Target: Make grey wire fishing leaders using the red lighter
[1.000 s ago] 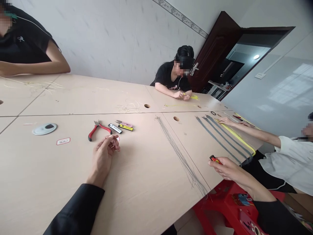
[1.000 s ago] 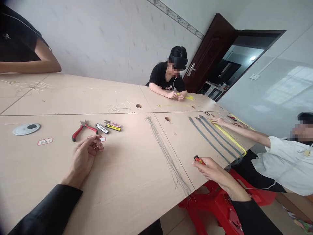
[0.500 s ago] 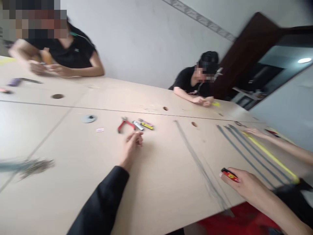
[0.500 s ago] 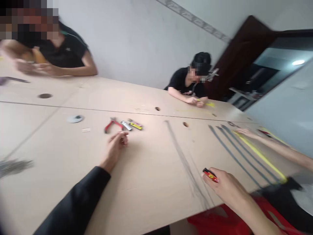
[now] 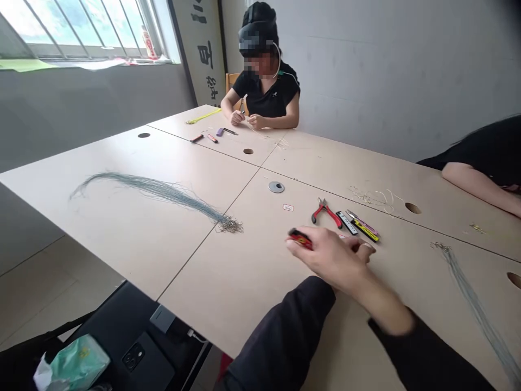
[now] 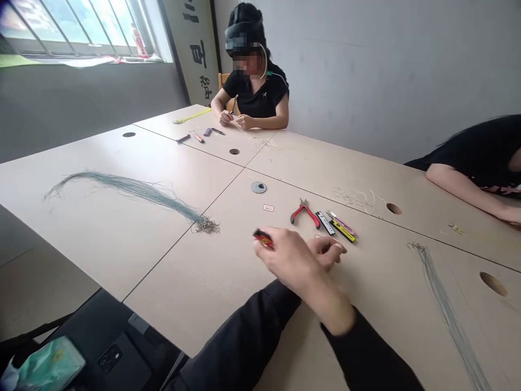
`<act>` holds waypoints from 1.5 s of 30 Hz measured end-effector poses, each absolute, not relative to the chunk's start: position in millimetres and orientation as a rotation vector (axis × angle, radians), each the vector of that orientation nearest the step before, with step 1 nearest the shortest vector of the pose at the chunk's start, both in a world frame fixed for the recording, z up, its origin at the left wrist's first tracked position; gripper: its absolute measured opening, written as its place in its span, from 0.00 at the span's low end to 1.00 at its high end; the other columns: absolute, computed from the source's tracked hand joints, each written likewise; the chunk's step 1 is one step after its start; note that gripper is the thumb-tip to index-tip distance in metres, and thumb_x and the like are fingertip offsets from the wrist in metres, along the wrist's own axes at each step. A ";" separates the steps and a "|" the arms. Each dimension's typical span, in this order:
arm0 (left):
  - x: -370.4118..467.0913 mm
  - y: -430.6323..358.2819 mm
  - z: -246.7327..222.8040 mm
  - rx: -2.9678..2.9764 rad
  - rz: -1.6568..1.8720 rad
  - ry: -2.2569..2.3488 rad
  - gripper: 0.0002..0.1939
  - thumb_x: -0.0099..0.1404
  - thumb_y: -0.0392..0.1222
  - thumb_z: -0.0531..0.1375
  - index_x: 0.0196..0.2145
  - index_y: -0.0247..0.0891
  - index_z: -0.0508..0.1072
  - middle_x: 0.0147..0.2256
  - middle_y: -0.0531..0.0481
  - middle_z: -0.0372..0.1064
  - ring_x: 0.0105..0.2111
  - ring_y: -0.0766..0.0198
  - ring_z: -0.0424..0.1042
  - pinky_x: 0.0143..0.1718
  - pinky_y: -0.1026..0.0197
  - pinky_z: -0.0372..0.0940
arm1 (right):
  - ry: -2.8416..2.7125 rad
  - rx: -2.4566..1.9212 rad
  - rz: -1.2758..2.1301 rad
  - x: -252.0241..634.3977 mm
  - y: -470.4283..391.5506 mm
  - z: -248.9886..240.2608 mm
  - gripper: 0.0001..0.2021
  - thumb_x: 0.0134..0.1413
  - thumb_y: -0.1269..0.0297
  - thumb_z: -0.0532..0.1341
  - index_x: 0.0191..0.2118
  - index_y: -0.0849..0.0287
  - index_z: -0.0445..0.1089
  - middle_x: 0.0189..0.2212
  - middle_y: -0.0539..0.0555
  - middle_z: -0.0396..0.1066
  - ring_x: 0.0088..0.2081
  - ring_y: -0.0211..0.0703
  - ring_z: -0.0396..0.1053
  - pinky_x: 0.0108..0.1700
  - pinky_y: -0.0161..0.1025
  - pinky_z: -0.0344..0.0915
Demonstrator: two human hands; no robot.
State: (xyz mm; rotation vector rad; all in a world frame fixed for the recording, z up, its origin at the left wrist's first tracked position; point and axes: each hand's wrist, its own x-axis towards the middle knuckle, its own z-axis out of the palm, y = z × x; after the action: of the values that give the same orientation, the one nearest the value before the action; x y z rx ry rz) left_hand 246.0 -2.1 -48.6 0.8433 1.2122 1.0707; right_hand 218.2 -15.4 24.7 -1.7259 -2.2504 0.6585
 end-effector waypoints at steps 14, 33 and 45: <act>239.7 -2.9 -62.6 0.995 1.010 0.872 0.10 0.59 0.38 0.56 0.32 0.34 0.78 0.21 0.53 0.60 0.23 0.67 0.58 0.23 0.63 0.52 | -2.669 -1.728 0.452 108.6 16.5 -31.8 0.10 0.64 0.59 0.53 0.40 0.57 0.68 0.32 0.58 0.74 0.33 0.49 0.72 0.31 0.38 0.53; 236.5 -5.9 -52.2 0.995 0.887 0.977 0.12 0.56 0.38 0.58 0.34 0.38 0.81 0.23 0.53 0.62 0.26 0.65 0.60 0.28 0.62 0.53 | -2.353 -1.681 0.896 140.7 20.0 -32.4 0.19 0.60 0.50 0.52 0.24 0.57 0.53 0.19 0.47 0.56 0.22 0.35 0.51 0.24 0.33 0.46; 240.4 2.2 -54.5 0.959 0.942 0.921 0.12 0.59 0.40 0.56 0.27 0.35 0.78 0.19 0.54 0.59 0.22 0.67 0.58 0.26 0.63 0.53 | -2.220 -1.753 0.993 155.4 20.9 -27.9 0.14 0.55 0.59 0.55 0.23 0.57 0.53 0.18 0.46 0.51 0.22 0.33 0.48 0.24 0.34 0.44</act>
State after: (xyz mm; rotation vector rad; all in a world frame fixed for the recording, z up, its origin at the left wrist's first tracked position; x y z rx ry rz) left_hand 240.4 2.2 -54.5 0.9590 0.9210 0.9416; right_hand 155.4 20.9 -27.9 -1.7534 -2.2199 0.9929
